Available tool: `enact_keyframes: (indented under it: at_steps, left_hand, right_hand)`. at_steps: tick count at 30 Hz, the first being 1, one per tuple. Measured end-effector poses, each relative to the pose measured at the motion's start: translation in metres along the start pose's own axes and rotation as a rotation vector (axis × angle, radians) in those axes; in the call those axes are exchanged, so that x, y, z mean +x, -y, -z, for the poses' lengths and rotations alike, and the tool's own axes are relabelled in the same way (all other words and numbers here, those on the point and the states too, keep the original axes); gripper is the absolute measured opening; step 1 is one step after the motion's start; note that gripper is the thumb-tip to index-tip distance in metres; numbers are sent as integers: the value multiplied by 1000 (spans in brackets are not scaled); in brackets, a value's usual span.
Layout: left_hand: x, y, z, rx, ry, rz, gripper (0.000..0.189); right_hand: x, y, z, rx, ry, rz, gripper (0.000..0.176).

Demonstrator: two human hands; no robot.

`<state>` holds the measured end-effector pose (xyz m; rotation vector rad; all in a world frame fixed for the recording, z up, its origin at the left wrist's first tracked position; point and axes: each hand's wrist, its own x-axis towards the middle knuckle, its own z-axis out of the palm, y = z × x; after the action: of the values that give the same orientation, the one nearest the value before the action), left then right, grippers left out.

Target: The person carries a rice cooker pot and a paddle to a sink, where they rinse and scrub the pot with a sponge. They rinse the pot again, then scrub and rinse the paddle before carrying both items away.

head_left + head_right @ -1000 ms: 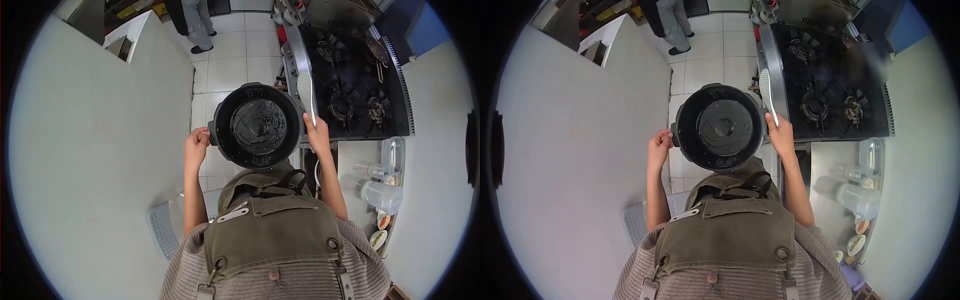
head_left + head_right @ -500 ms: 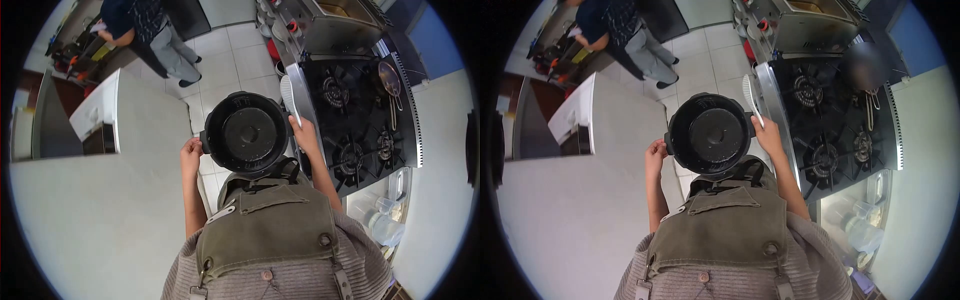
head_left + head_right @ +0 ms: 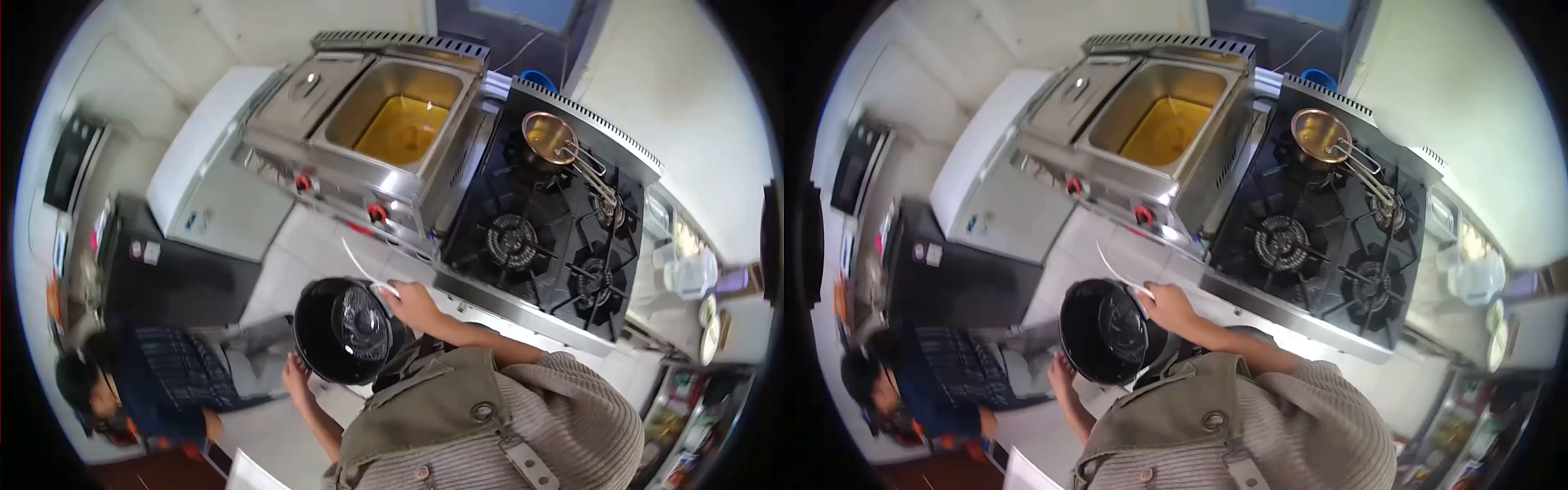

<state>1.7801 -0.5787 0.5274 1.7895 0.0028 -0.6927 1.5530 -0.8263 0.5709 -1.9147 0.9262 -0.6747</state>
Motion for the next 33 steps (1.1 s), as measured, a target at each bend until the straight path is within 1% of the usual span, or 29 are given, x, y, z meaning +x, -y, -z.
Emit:
enact_keyframes:
  at_steps: [1,3,4,5,6,9,10,13,15,16,18,19,20,21,22,23,24,25,26,27,28,29,31,32,33]
  left_hand:
    - [34,-11,8,41,-4,15,30]
    - [92,-48,11,72,-10,17,30]
    - [111,-67,16,99,11,-33,30]
    - [131,-85,24,122,28,-88,30]
    - [163,-96,33,60,6,-67,31]
    - [228,-141,48,75,26,-144,32]
    - [248,-156,51,138,23,-185,33]
    - [301,-192,60,140,-36,-219,34]
    - [333,-211,70,116,-47,-206,34]
    - [348,-216,75,145,-62,-190,33]
    - [387,-215,92,233,-103,-174,33]
    - [401,-213,103,219,-134,-154,33]
    - [416,-214,114,187,-115,-130,33]
    - [431,-219,124,152,-96,-117,33]
    - [437,-230,134,66,-101,-54,29]
    - [440,-242,145,51,-133,-53,29]
    - [446,-257,156,15,-204,-14,29]
    - [453,-271,170,-18,-275,26,28]
    - [462,-279,194,-88,-252,-43,28]
    - [466,-294,214,-102,-287,-39,28]
    - [467,-315,232,-79,-307,-101,26]
    - [468,-338,250,-56,-327,-164,25]
    - [472,-377,292,113,-431,-268,21]
    - [471,-396,315,169,-500,-323,19]
    - [471,-417,337,226,-568,-378,17]
  right_hand:
    - [17,6,-14,35,15,-65,28]
    - [53,14,-48,36,-107,16,30]
    - [67,21,-64,37,-105,24,30]
    - [83,30,-79,54,-83,-33,31]
    - [103,41,-92,72,-70,-82,32]
    - [148,60,-140,121,-156,38,33]
    - [164,67,-151,119,-143,46,33]
    - [211,88,-186,97,-109,28,32]
    - [247,98,-211,53,-41,-25,32]
    - [263,105,-223,85,-49,-2,33]
    - [299,118,-249,72,18,-4,33]
    - [316,124,-264,66,54,-22,34]
    - [335,120,-288,81,29,31,35]
    - [353,129,-302,84,60,48,35]
    - [372,143,-316,90,100,48,36]
    - [390,155,-329,96,141,48,36]
    - [410,163,-349,120,177,95,37]
    - [432,188,-358,128,205,117,37]
    - [449,212,-365,161,314,95,36]
    - [467,236,-373,191,425,74,36]
    - [485,255,-386,173,520,76,33]
    - [501,278,-398,173,546,103,33]
    - [525,332,-419,330,702,134,29]
    - [534,356,-432,349,726,251,26]
    - [541,382,-446,341,766,265,26]
